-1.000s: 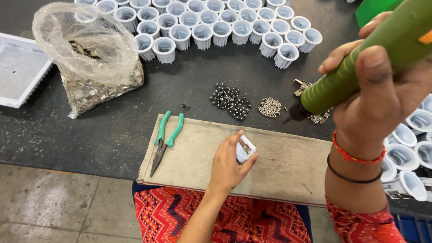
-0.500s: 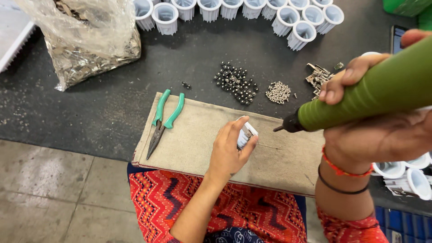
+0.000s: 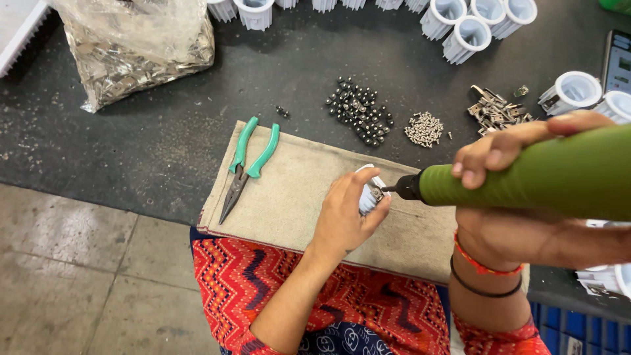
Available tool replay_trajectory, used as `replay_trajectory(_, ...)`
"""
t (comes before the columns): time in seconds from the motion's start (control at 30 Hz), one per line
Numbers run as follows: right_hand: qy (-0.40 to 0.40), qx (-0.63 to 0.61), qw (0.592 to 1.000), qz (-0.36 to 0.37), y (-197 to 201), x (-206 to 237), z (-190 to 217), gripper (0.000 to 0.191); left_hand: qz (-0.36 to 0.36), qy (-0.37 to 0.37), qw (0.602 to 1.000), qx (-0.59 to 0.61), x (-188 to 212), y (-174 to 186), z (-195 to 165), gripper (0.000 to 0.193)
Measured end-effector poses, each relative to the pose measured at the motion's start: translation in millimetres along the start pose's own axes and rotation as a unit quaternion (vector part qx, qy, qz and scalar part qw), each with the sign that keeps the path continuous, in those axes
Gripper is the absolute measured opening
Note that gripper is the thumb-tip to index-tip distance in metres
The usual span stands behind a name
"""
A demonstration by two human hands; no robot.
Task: The person assembles white plastic lamp holder sockets at a workbench. They hold each socket body, position small screws and metal terminals, and drive the screws in with a green electric screwdriver, then set finished units aside and pick up the next part.
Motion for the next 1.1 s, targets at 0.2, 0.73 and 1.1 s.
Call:
replay_trajectory(0.2, 0.012, 0.000, 1.000, 0.018, 2, 4, 1, 0.094, 0.009, 0.003, 1.000, 0.003, 0, 0, 0, 0.047)
replay_trajectory(0.73, -0.019, -0.036, 0.997, 0.060, 21, 4, -4, 0.091, 0.029, 0.005, 1.000, -0.001, 0, -2, 3, 0.047)
replay_trajectory(1.1, -0.044, -0.027, 0.996, 0.072, 21, 7, 5, 0.091, 0.043, 0.012, 0.999, 0.009, 0, -3, 3, 0.046)
Point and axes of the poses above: each hand's wrist, its own x-axis away from the middle knuckle, its own y-axis out of the back of the hand, z = x × y, the point moved 4 cm from there along -x, towards the middle knuckle, and after that the axes turned 12 degrees about -x, right-handed, at the moved point
